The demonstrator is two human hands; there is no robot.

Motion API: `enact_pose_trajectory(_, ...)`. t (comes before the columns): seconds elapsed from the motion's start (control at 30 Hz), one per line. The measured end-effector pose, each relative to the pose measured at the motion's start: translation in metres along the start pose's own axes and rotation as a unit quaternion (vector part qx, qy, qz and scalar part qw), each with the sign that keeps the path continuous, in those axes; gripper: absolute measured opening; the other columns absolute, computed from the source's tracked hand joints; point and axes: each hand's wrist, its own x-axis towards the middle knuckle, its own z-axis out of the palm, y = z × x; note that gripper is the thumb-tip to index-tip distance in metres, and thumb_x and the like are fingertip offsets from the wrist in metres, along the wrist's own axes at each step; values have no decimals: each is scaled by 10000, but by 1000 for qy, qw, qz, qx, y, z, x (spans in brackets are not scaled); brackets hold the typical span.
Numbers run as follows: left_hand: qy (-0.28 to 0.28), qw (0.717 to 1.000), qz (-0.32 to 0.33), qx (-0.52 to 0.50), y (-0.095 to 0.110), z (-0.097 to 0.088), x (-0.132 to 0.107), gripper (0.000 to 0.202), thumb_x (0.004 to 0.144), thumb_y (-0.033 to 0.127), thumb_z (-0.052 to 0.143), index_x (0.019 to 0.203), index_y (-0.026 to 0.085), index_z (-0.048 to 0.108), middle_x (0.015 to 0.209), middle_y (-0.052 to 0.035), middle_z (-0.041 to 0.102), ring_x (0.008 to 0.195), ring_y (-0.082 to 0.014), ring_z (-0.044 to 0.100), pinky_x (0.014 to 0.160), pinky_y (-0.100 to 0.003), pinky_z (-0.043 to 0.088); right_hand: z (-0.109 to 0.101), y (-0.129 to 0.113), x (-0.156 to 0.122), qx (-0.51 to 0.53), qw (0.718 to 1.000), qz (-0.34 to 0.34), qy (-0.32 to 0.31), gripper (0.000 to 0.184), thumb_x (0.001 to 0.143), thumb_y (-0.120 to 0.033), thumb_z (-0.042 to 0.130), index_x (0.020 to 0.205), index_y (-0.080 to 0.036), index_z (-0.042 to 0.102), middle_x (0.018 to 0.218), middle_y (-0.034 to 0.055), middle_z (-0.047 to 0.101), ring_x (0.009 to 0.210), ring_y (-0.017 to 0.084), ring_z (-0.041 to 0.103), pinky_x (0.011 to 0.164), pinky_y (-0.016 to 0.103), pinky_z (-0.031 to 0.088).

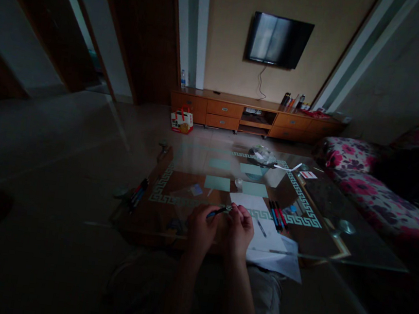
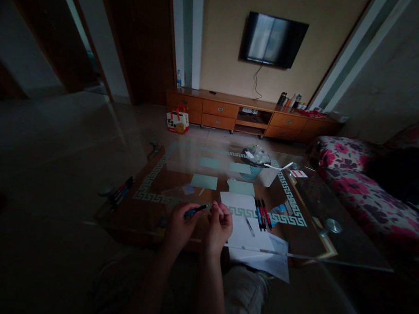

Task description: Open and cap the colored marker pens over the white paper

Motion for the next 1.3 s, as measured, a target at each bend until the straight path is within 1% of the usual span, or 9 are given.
enact_pose_trajectory(0.23, -6, 1000, 3, 5, -2, 0, 0, 213, 804, 114, 631, 969, 233, 692, 981, -45, 690, 961, -212, 616, 892, -364, 475, 1, -3, -3, -15, 1000, -7, -7, 401, 707, -377, 783, 1025, -190, 626, 969, 35, 717, 783, 124, 653, 645, 213, 488)
enact_pose_trajectory(0.5, -7, 1000, 2, 8, -1, 0, -1, 229, 797, 111, 638, 972, 241, 708, 989, -56, 695, 973, -223, 618, 889, -381, 481, 1, -3, -2, -23, 1000, -13, -13, 419, 701, -393, 780, 1035, -194, 625, 939, 18, 715, 765, 119, 651, 608, 198, 468)
enact_pose_trajectory(0.63, -14, 1000, 10, 7, -1, 0, -1, 244, 797, 98, 635, 982, 241, 705, 997, -47, 698, 972, -215, 619, 902, -378, 475, 2, -3, -2, -20, 999, -5, -26, 442, 674, -391, 795, 1027, -191, 621, 940, 16, 719, 752, 116, 654, 603, 199, 472)
enact_pose_trajectory(0.77, -17, 1000, 14, 4, 0, -1, 0, 236, 805, 100, 626, 982, 235, 704, 994, -50, 698, 965, -212, 621, 901, -376, 476, 4, -5, -3, -20, 999, 9, -38, 455, 673, -386, 795, 1042, -184, 621, 968, 34, 724, 767, 126, 663, 614, 207, 484)
enact_pose_trajectory(0.93, -13, 1000, 4, 6, 0, -1, 0, 219, 808, 115, 625, 975, 229, 710, 979, -60, 698, 965, -219, 624, 889, -378, 485, 4, -5, -4, -27, 999, 8, -41, 459, 680, -388, 790, 1053, -180, 624, 1000, 54, 731, 824, 149, 678, 650, 225, 505)
enact_pose_trajectory(1.3, -7, 1000, 7, 12, -1, 0, 0, 221, 817, 130, 636, 989, 242, 717, 985, -59, 697, 964, -221, 621, 888, -380, 479, 5, -4, -3, -37, 998, -2, -48, 495, 666, -406, 800, 1069, -176, 626, 962, 57, 737, 780, 155, 677, 638, 247, 516)
